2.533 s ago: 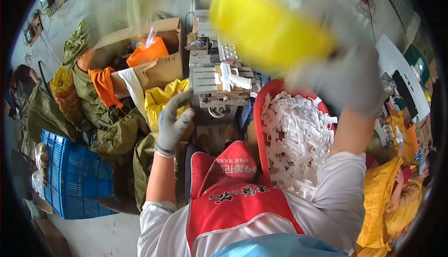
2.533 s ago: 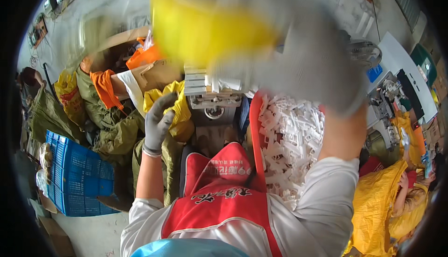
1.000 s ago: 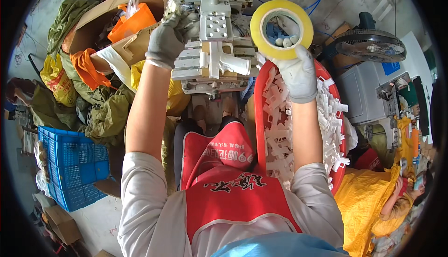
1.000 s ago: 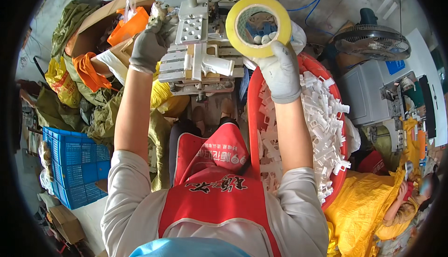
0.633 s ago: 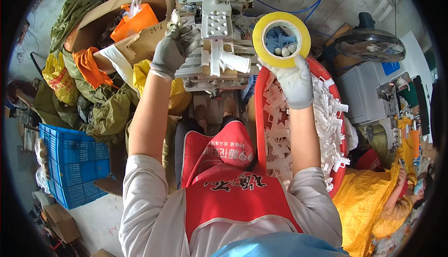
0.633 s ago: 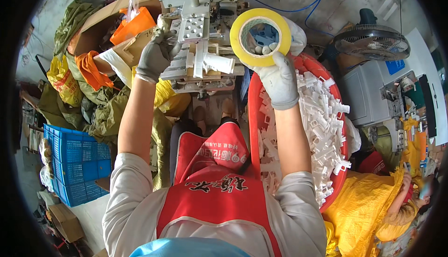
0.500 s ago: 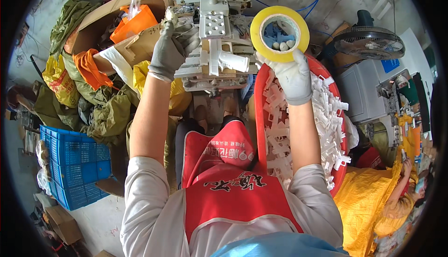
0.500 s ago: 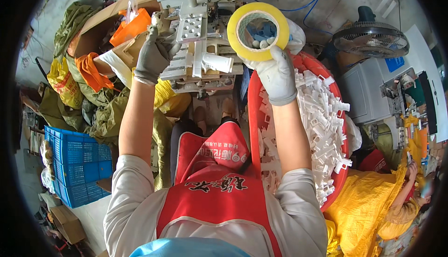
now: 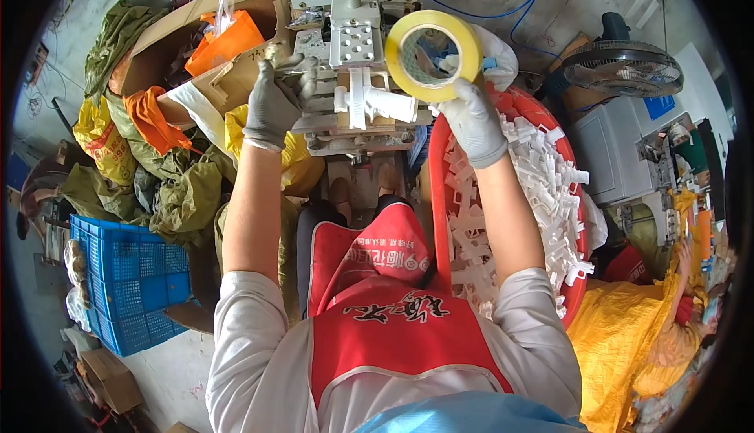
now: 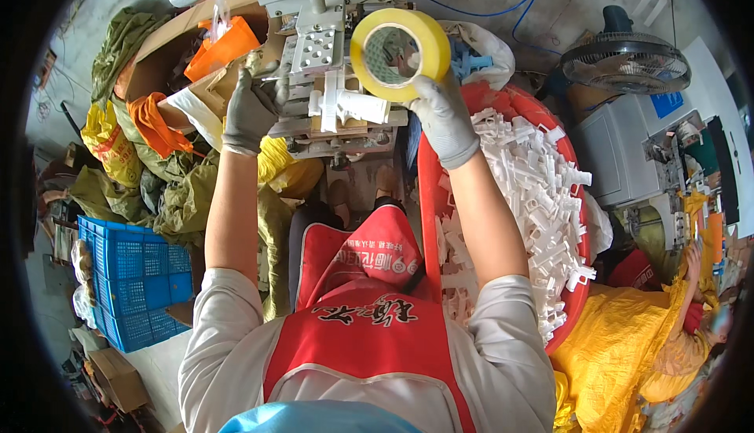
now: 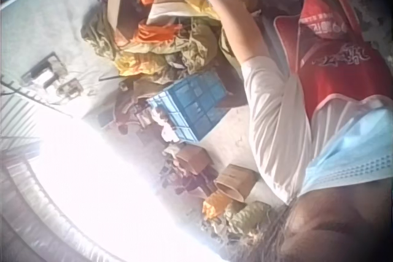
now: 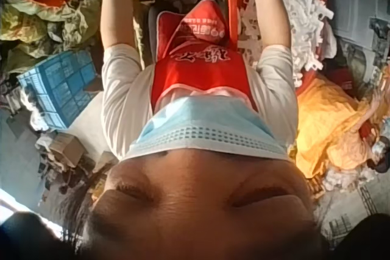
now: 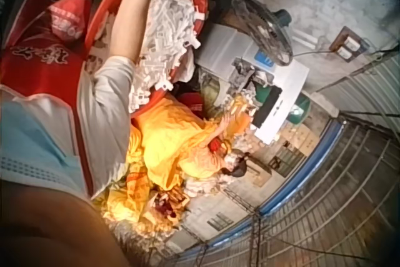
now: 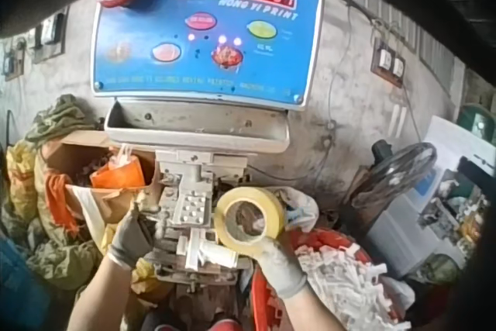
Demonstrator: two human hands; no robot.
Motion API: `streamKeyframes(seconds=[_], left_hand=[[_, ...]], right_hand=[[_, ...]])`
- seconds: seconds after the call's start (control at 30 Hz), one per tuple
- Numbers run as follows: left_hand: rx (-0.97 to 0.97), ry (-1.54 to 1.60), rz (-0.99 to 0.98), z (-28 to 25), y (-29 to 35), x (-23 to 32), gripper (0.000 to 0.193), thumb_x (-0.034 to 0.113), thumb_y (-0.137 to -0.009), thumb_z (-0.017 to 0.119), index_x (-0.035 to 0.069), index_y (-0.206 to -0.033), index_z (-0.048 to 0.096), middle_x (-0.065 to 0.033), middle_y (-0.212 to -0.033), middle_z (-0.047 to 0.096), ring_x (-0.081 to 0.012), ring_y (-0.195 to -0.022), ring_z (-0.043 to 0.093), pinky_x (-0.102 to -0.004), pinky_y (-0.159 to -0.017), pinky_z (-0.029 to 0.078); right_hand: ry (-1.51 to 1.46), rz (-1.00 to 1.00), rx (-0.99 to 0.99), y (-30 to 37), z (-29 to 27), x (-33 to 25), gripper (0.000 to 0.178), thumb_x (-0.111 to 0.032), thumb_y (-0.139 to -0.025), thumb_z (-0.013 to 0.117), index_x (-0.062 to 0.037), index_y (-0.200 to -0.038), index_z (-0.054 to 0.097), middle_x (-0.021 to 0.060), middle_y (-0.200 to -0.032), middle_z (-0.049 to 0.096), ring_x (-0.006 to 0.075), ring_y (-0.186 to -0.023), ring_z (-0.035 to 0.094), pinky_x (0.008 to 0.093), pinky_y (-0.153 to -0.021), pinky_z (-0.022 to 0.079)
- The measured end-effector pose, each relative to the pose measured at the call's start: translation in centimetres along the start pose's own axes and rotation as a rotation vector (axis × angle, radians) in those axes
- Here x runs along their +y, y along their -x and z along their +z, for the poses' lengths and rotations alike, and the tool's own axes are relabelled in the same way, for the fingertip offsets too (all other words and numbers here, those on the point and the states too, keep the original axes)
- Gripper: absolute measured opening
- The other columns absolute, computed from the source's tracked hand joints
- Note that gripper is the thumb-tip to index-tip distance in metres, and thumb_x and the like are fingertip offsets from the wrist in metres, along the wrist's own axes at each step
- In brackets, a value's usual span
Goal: Assembling and inspecting small white plastic components using a machine in a manufacturing facility.
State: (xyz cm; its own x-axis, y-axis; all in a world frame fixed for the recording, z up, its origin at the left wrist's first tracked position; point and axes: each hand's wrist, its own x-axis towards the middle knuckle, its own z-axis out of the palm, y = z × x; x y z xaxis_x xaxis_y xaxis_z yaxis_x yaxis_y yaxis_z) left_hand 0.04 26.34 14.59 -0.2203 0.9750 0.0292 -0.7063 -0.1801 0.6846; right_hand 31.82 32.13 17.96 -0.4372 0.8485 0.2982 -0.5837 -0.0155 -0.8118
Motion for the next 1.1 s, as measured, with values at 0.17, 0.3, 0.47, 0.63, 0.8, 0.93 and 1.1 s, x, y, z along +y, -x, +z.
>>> streamKeyframes(seconds=[0.17, 0.3, 0.47, 0.63, 0.8, 0.93, 1.1], left_hand=[[0.013, -0.007, 0.055, 0.7, -0.5, 1.6, 0.061, 0.053, -0.099, 0.033, -0.002, -0.114, 0.055, -0.0197, -0.111, 0.064, -0.0280, -0.094, 0.066, -0.0377, -0.079, 0.058], [-0.131, -0.110, 0.011, 0.1, -0.5, 2.4, 0.050, 0.049, -0.098, 0.042, 0.003, -0.114, 0.057, -0.0163, -0.107, 0.066, -0.0249, -0.088, 0.066, -0.0350, -0.077, 0.058], [-0.177, -0.207, -0.093, 0.3, -4.7, 2.0, 0.038, 0.038, -0.099, 0.046, 0.006, -0.117, 0.056, -0.0106, -0.102, 0.067, -0.0185, -0.088, 0.066, -0.0324, -0.074, 0.058], [-0.046, -0.179, -0.230, -0.5, -10.9, 0.0, 0.035, 0.028, -0.102, 0.040, 0.003, -0.123, 0.053, -0.0115, -0.114, 0.064, -0.0243, -0.101, 0.064, -0.0380, -0.090, 0.052], [-0.351, -0.163, -0.367, 1.6, -12.1, 1.2, 0.034, 0.023, -0.100, 0.039, 0.002, -0.123, 0.054, -0.0098, -0.113, 0.065, -0.0219, -0.104, 0.062, -0.0340, -0.087, 0.051], [-0.484, -0.113, -0.408, 2.7, -12.0, 1.3, 0.035, 0.022, -0.101, 0.038, 0.002, -0.126, 0.052, -0.0107, -0.115, 0.064, -0.0230, -0.106, 0.061, -0.0361, -0.087, 0.052], [-0.503, -0.107, -0.284, 7.2, -5.5, 2.4, 0.039, 0.028, -0.100, 0.044, -0.001, -0.124, 0.052, -0.0129, -0.115, 0.063, -0.0229, -0.104, 0.062, -0.0356, -0.082, 0.055]], right_hand=[[-0.055, 0.003, -0.096, 0.5, -1.0, 0.4, 0.062, -0.022, -0.079, 0.070, -0.0088, -0.132, 0.041, 0.0045, -0.122, 0.049, 0.0198, -0.118, 0.051, 0.0435, -0.098, 0.046], [-0.003, -0.090, -0.150, 2.9, 0.4, 0.4, 0.053, -0.021, -0.084, 0.064, -0.0068, -0.130, 0.044, 0.0069, -0.126, 0.051, 0.0212, -0.121, 0.049, 0.0414, -0.104, 0.039], [0.414, -0.045, -0.068, 8.7, 3.3, 0.4, 0.062, -0.018, -0.072, 0.077, -0.0037, -0.124, 0.046, 0.0079, -0.121, 0.053, 0.0197, -0.113, 0.051, 0.0355, -0.099, 0.039], [0.976, -0.458, -0.068, 9.2, 6.5, 1.1, 0.049, -0.006, -0.064, 0.075, -0.0020, -0.106, 0.051, 0.0155, -0.105, 0.054, 0.0344, -0.100, 0.053, 0.0404, -0.088, 0.045], [1.037, -0.525, 0.055, 8.7, 7.8, 1.9, 0.045, -0.007, -0.060, 0.075, -0.0035, -0.099, 0.052, 0.0152, -0.099, 0.055, 0.0369, -0.096, 0.053, 0.0444, -0.082, 0.045], [1.039, -0.544, 0.044, 8.7, 8.6, 1.8, 0.047, -0.010, -0.057, 0.077, -0.0044, -0.096, 0.051, 0.0143, -0.098, 0.055, 0.0361, -0.095, 0.054, 0.0452, -0.082, 0.045], [1.013, -0.619, 0.004, 9.5, 10.0, 1.4, 0.052, -0.013, -0.054, 0.081, -0.0053, -0.097, 0.053, 0.0121, -0.099, 0.055, 0.0325, -0.095, 0.055, 0.0471, -0.085, 0.046]])
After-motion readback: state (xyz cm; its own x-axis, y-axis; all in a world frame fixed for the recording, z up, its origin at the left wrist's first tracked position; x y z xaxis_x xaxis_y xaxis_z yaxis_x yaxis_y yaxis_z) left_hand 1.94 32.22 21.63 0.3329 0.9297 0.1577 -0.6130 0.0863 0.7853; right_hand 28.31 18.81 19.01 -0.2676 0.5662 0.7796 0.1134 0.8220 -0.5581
